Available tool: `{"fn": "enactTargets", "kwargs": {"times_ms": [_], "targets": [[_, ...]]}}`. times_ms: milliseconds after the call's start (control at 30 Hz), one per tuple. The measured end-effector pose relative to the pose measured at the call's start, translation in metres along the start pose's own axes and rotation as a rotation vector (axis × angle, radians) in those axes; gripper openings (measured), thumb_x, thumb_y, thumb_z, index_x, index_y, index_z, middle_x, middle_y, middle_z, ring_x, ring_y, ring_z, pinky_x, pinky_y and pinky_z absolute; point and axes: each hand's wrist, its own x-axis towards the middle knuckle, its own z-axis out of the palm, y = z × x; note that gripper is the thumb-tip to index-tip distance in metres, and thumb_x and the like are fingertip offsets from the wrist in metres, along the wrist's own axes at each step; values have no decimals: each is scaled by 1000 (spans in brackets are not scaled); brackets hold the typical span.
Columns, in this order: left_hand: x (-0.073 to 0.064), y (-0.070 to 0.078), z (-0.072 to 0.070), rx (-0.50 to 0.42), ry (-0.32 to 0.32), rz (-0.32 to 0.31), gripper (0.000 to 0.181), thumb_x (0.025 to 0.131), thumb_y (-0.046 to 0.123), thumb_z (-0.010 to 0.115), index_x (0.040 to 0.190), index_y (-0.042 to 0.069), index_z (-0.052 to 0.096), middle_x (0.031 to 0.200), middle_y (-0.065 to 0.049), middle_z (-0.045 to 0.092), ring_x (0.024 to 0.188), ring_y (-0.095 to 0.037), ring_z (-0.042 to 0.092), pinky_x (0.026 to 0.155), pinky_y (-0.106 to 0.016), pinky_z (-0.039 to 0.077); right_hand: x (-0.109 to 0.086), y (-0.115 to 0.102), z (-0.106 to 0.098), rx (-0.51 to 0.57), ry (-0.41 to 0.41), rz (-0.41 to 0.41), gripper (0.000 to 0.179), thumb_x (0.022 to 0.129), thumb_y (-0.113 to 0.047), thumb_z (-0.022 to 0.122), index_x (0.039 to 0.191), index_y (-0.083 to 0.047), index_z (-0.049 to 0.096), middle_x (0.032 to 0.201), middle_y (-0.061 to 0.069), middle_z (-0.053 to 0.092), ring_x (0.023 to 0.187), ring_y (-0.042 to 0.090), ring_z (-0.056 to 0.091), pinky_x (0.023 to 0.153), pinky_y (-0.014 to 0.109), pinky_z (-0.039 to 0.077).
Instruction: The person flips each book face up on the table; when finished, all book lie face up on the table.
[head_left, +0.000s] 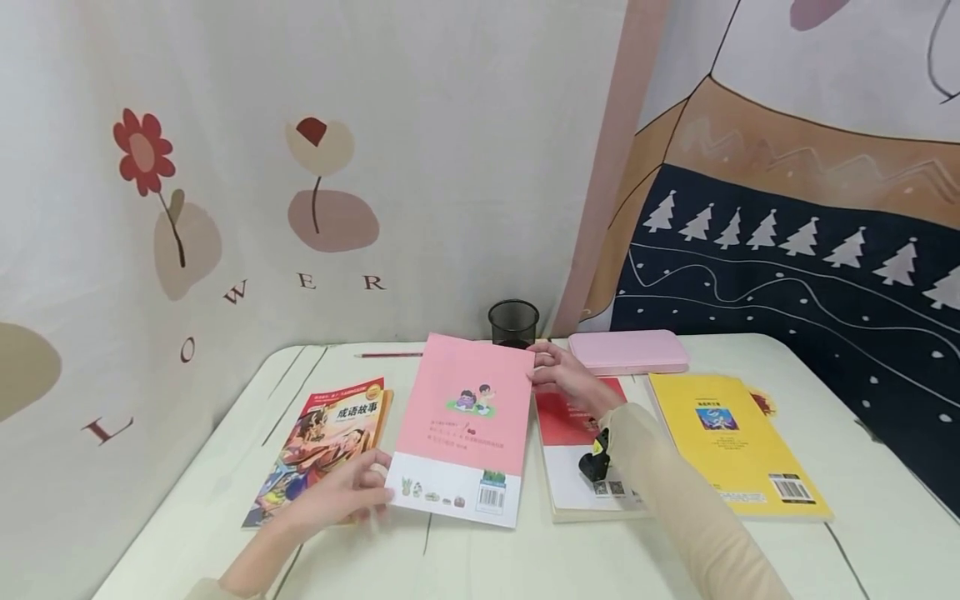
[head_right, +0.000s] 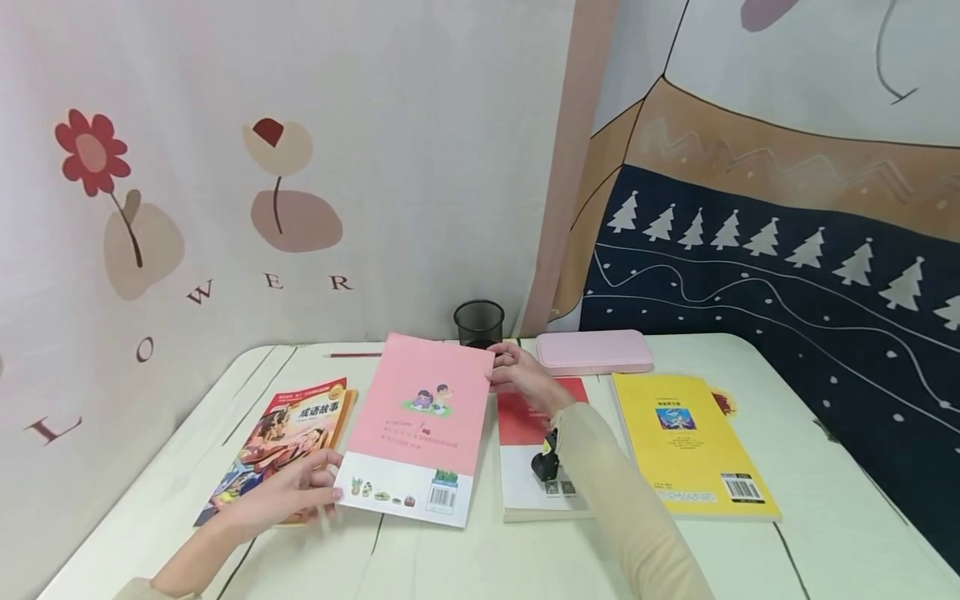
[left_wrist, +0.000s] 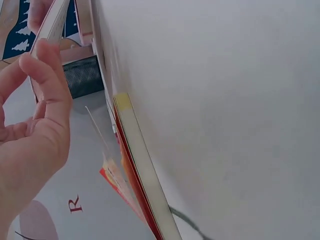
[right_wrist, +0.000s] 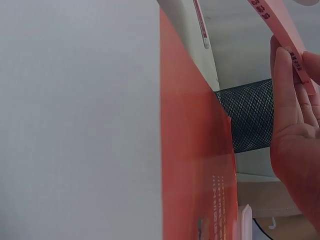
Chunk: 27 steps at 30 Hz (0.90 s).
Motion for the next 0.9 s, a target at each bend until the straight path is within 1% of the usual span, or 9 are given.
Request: {"fn": "enactTargets", "kwargs": {"times_ms": [100, 167, 300, 433, 533, 633, 767, 900], "targets": [[1, -1, 1, -7, 12, 1, 43, 84, 15, 59, 115, -5, 37, 79, -19, 58, 60, -17, 51, 47, -21, 38, -1, -1, -2, 23, -15, 5, 46, 84, -1, 54, 126, -7, 36, 110, 17, 48, 94, 25, 55, 82, 35, 46], [1, -1, 1, -8, 21, 6, 47, 84, 15, 59, 118, -7, 35, 80, -19, 58, 62, -17, 52, 49, -21, 40, -2, -2, -3, 45, -32, 3, 48, 85, -1, 52, 128, -5, 33, 112, 18, 48, 95, 25, 54, 83, 36, 45], [2, -1, 1, -15, 14, 12, 58, 85, 14, 58, 128, -11, 27, 83, -20, 58, 68, -21, 56, 60, -27, 47, -3, -4, -6, 72, -54, -6, 50, 86, -3, 51, 131, -3, 29, 114, 18, 47, 97, 25, 54, 84, 37, 44], [4, 0, 2, -5, 5, 34, 66, 85, 14, 58, 132, -12, 20, 85, -23, 58, 71, -25, 57, 65, -31, 49, -5, -5, -7, 84, -61, -41, 46, 88, -3, 49, 130, -3, 31, 114, 18, 48, 97, 25, 55, 84, 36, 43], [3, 1, 3, -8, 11, 40, 67, 85, 13, 58, 133, -12, 19, 86, -22, 59, 72, -26, 58, 66, -31, 49, -5, -5, -8, 93, -77, -75, 41, 90, -4, 46, 128, -3, 33, 113, 17, 50, 96, 25, 55, 85, 36, 43], [3, 1, 4, -23, -10, 45, 66, 85, 10, 57, 132, -14, 17, 88, -20, 60, 73, -25, 58, 66, -32, 50, -6, -5, -9, 99, -96, -92, 36, 91, -5, 45, 126, -3, 35, 110, 15, 53, 96, 25, 56, 86, 38, 42], [3, 3, 4, -51, -59, 75, 64, 86, 6, 55, 131, -17, 15, 91, -20, 61, 72, -23, 59, 65, -33, 50, -6, -7, -10, 94, -107, -111, 34, 92, -6, 45, 124, -4, 37, 107, 12, 55, 95, 24, 57, 86, 39, 41], [5, 4, 3, -63, -92, 94, 62, 86, 5, 54, 130, -18, 16, 93, -20, 61, 71, -21, 58, 65, -31, 50, -7, -12, -11, 106, -123, -136, 34, 92, -7, 45, 125, -3, 37, 106, 11, 56, 94, 24, 57, 85, 37, 43]]}}
